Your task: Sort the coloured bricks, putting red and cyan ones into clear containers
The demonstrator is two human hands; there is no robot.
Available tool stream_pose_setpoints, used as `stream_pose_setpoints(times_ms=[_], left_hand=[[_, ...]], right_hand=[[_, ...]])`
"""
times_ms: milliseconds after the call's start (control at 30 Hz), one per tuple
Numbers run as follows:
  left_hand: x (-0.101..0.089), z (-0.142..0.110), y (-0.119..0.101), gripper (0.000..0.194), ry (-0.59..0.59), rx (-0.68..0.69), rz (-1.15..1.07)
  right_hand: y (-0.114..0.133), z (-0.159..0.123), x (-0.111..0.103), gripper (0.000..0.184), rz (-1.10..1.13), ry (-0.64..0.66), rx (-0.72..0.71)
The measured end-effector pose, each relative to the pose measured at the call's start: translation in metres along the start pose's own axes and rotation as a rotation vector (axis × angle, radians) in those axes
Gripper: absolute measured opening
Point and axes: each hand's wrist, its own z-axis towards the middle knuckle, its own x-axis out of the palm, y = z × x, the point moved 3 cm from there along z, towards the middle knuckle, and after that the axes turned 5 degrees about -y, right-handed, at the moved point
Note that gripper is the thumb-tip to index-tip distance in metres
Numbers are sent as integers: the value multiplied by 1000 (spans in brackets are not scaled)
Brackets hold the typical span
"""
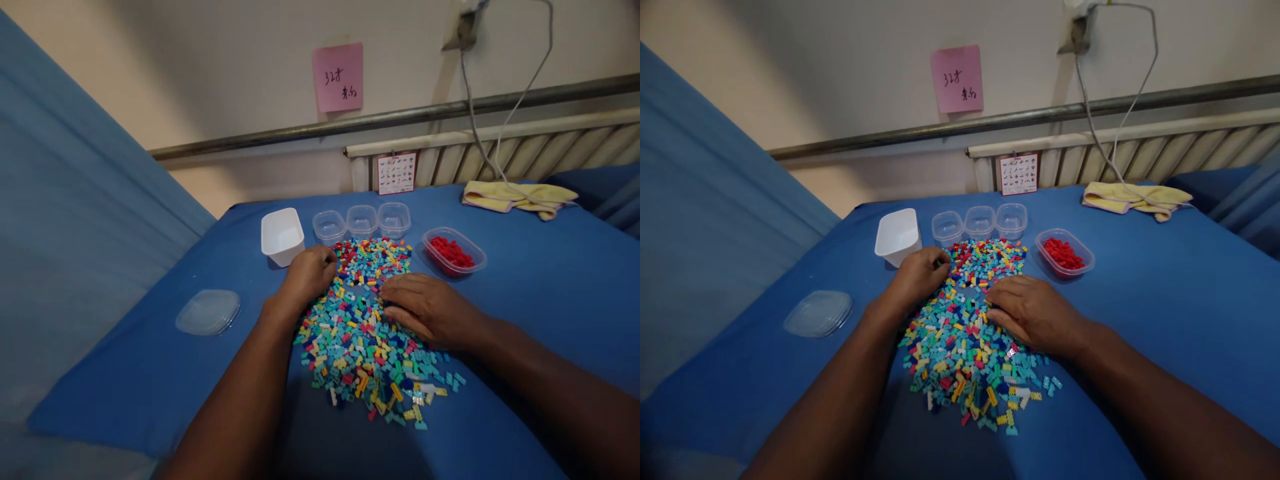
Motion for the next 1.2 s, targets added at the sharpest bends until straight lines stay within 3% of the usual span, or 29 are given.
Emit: stream_pose_setpoints(times_ms=[133, 233, 400, 533, 733, 833, 967, 1000, 1067, 1200], left_hand=[[3, -10, -23, 22, 22, -188, -678], [11, -20, -46, 33, 136, -246, -932], [27, -32, -69, 35, 243, -287, -1070], [32, -37, -77, 35, 226, -307, -1095], [40, -43, -85, 37, 301, -337, -1115], [35, -36, -75, 36, 193, -302, -1042], [10, -17, -33, 28, -261, -254, -689], [5, -13, -22, 26, -320, -233, -590], [0, -8, -6, 24, -341, -169, -396], [7, -7, 4, 25, -185, -49, -72]], right_hand=[[2, 1, -6, 28, -24, -174, 39], [6, 3, -11, 29, -14, -304, 54], [11, 6, -19, 24, -2, -364, 82], [9, 5, -21, 26, -37, -361, 106], [8, 4, -23, 21, -239, -328, 76], [-1, 2, -34, 17, -306, -328, 115], [-30, -11, -62, 21, -438, -394, 355], [-38, -15, -69, 24, -479, -403, 422], [-52, -24, -77, 26, -542, -395, 517], [-70, -34, -75, 26, -615, -304, 600]])
